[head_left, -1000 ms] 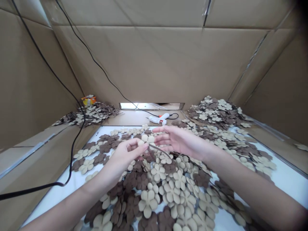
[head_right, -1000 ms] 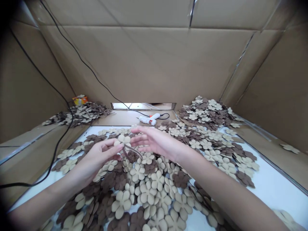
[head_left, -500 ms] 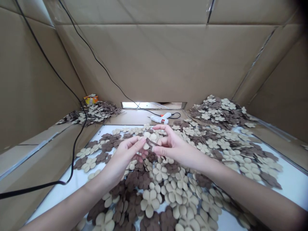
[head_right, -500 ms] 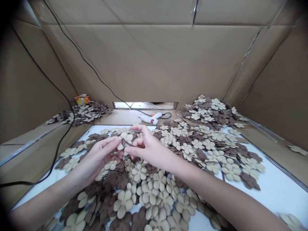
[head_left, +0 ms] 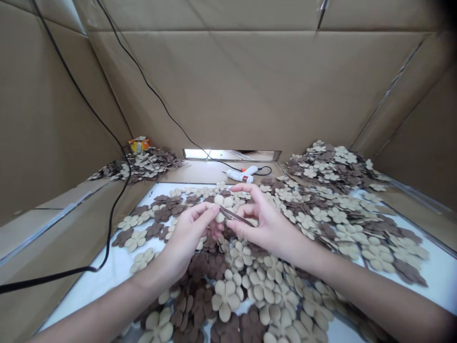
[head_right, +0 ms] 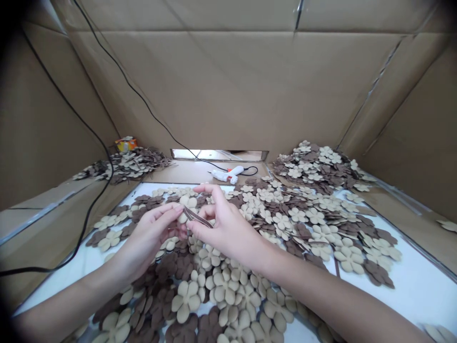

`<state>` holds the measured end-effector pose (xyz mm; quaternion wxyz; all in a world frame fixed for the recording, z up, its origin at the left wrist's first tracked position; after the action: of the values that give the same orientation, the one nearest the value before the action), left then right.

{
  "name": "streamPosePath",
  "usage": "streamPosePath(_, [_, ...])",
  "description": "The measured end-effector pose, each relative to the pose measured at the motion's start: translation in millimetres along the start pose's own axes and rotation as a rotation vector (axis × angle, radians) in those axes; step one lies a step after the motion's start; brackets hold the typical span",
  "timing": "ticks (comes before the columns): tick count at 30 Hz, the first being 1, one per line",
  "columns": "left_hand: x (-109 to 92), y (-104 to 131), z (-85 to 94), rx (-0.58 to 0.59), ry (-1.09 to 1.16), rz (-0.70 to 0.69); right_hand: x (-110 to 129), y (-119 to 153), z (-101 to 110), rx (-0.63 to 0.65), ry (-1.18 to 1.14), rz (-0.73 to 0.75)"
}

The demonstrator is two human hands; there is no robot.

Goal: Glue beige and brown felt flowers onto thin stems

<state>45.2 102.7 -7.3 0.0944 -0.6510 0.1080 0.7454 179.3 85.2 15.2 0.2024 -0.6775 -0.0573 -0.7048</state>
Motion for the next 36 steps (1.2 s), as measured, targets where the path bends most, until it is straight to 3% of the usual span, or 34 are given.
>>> streamPosePath(11, [2,2,-7.9,0.191,0.135,0.025,6,1,-2,0.007,-0.177,-0.043])
streamPosePath(18, [-1,0,-2.9,0.109,0.066,-0.006,5,2,0,0.012,-0.168,-0.049])
streamPosePath(28, [-6,-2,-9.8,0.209,0.051,-0.027,15,2,1,0.005,-0.153,-0.092])
streamPosePath(36, [4,-4,-5.1,0.109,-0.009,0.006,10,-1,1,0.026,-0.144,-0.092])
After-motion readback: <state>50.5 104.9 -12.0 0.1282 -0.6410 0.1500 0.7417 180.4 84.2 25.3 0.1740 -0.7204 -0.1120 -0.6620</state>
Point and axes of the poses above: each hand's wrist, its own y-axis away from the middle knuckle, its own z-axis out of the back of the hand, x = y × z, the point moved 6 cm from there along -y, towards the middle knuckle, and after that the axes turned 13 degrees about -y, right-handed, at the moved point
